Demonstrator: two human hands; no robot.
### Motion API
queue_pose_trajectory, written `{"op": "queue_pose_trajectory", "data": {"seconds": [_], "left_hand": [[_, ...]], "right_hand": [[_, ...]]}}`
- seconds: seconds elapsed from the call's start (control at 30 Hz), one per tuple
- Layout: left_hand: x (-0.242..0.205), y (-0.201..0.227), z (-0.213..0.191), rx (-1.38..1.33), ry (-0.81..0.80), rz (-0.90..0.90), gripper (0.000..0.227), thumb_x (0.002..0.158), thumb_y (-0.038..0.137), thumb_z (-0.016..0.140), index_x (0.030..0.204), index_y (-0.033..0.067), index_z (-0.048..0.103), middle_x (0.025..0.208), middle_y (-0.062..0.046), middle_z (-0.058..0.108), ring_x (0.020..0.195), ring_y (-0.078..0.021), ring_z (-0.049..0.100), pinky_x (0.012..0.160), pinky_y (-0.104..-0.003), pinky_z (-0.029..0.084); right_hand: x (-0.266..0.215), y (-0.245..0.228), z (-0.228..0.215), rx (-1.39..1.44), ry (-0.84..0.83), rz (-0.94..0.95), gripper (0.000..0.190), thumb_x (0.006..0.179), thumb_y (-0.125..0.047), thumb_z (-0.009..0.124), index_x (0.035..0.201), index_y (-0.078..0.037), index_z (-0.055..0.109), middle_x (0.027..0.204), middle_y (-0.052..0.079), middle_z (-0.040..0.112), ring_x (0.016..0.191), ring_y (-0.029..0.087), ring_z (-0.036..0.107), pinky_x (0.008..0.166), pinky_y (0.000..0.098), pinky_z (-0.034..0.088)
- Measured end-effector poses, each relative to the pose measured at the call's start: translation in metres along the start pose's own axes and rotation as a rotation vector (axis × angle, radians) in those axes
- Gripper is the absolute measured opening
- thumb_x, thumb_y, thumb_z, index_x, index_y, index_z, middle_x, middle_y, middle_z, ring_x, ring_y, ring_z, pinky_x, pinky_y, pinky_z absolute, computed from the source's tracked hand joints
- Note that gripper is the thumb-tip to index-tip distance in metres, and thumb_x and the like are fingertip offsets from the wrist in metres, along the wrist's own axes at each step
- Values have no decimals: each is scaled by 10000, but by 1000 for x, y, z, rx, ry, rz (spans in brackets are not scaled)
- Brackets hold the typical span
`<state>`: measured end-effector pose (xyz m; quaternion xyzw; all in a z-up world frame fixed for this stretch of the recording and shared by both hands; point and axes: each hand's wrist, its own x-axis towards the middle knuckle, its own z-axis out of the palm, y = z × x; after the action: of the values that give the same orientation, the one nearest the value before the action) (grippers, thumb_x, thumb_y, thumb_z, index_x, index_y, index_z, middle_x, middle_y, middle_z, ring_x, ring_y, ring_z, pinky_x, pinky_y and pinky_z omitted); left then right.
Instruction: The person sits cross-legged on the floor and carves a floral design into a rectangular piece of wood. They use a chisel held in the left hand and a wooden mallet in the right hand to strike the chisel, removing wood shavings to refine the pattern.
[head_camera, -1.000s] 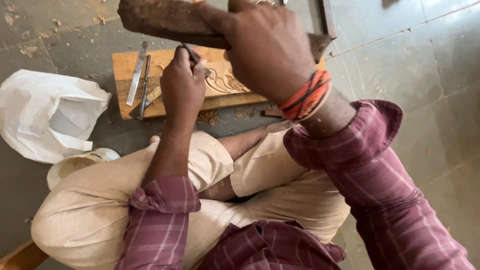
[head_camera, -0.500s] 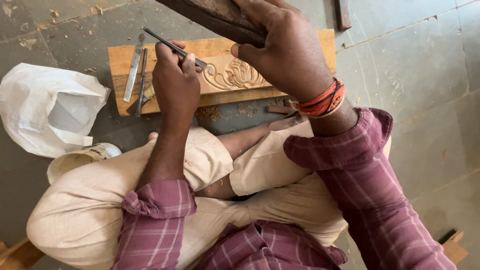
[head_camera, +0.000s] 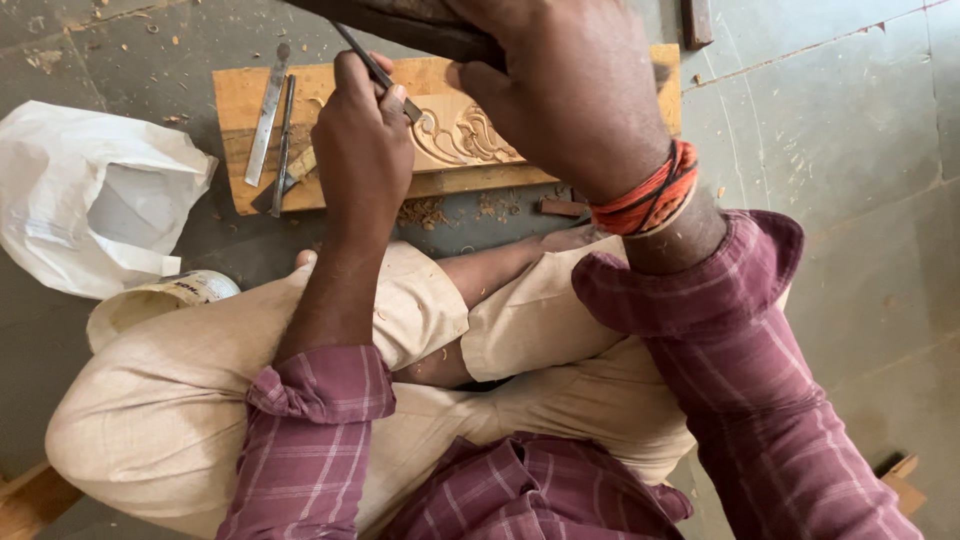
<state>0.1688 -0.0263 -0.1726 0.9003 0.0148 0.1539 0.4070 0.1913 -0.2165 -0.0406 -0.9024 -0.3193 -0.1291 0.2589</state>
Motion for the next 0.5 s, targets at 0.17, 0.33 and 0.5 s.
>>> {"op": "queue_pose_trajectory", "data": {"seconds": [0.17,0.33,0.5], "left_hand": [[4,0,-3,3,-32,5,170,1017,44,651,1154,72,553,889,-117,731,854,-317,751,714,-454,549],[8,0,-2,35,-54,47,187,1010,79,685,1145,82,556,924,-121,736,871,-344,736,705,-466,544],[7,-5,-1,68,-60,39,188,1009,79,680,1154,81,561,941,-131,741,888,-366,729,717,-483,539]], "right_hand": [[2,-7,-10,-194,-52,16,273,917,-186,827,1159,-93,739,901,156,699,777,348,673,670,461,506],[2,-8,-13,-210,-38,-2,250,926,-191,832,1159,-123,770,882,137,704,747,335,668,642,462,493],[-3,-6,-13,-97,-85,137,211,944,-164,797,1114,-56,732,876,110,708,729,292,674,654,439,504]]}}
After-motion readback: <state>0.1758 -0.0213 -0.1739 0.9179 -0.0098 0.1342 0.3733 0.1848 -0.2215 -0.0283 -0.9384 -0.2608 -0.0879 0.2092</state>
